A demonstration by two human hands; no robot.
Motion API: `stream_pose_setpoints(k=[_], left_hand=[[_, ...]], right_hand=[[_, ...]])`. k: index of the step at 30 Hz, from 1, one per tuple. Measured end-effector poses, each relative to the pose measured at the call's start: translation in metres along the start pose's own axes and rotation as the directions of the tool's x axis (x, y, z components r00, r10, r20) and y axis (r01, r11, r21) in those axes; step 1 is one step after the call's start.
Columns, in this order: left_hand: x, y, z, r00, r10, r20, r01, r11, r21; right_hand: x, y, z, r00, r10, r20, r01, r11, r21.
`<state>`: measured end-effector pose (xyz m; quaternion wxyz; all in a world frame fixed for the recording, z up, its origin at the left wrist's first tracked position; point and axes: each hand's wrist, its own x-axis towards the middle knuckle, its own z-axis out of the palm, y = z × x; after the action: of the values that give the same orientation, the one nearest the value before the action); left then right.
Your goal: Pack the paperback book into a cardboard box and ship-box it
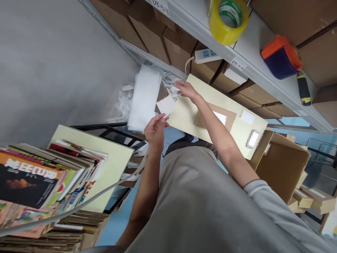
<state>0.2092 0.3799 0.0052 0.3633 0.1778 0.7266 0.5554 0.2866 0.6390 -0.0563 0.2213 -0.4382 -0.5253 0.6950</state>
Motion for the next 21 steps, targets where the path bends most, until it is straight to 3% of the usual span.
stream_pose_setpoints(k=[3, 6, 8, 11, 16, 18, 21], left_hand=[[-0.008, 0.006, 0.013, 0.989, 0.026, 0.144, -0.03, 0.999, 0.024], [-0.015, 0.012, 0.026, 0.956, 0.01, 0.294, -0.04, 0.995, 0.095], [-0.02, 0.015, 0.035, 0.915, 0.006, 0.403, -0.072, 0.986, 0.15], [-0.026, 0.02, 0.048, 0.808, 0.026, 0.589, -0.182, 0.961, 0.207], [-0.036, 0.025, 0.067, 0.562, -0.006, 0.827, -0.391, 0.879, 0.272], [-0.039, 0.024, 0.074, 0.527, -0.044, 0.849, -0.44, 0.84, 0.317], [-0.04, 0.017, 0.084, 0.509, -0.08, 0.857, -0.462, 0.815, 0.351]], right_hand=[[-0.038, 0.015, -0.026, 0.977, 0.211, -0.017, -0.21, 0.977, 0.019], [-0.089, 0.026, -0.048, 0.966, 0.259, -0.019, -0.254, 0.957, 0.142], [-0.128, 0.031, -0.058, 0.971, 0.238, -0.039, -0.22, 0.942, 0.254], [-0.185, 0.038, -0.069, 0.965, 0.228, -0.132, -0.173, 0.926, 0.335], [-0.262, 0.057, -0.088, 0.909, 0.219, -0.354, -0.055, 0.906, 0.419], [-0.286, 0.065, -0.095, 0.872, 0.227, -0.434, -0.019, 0.902, 0.432], [-0.313, 0.073, -0.101, 0.806, 0.244, -0.54, 0.018, 0.901, 0.434]])
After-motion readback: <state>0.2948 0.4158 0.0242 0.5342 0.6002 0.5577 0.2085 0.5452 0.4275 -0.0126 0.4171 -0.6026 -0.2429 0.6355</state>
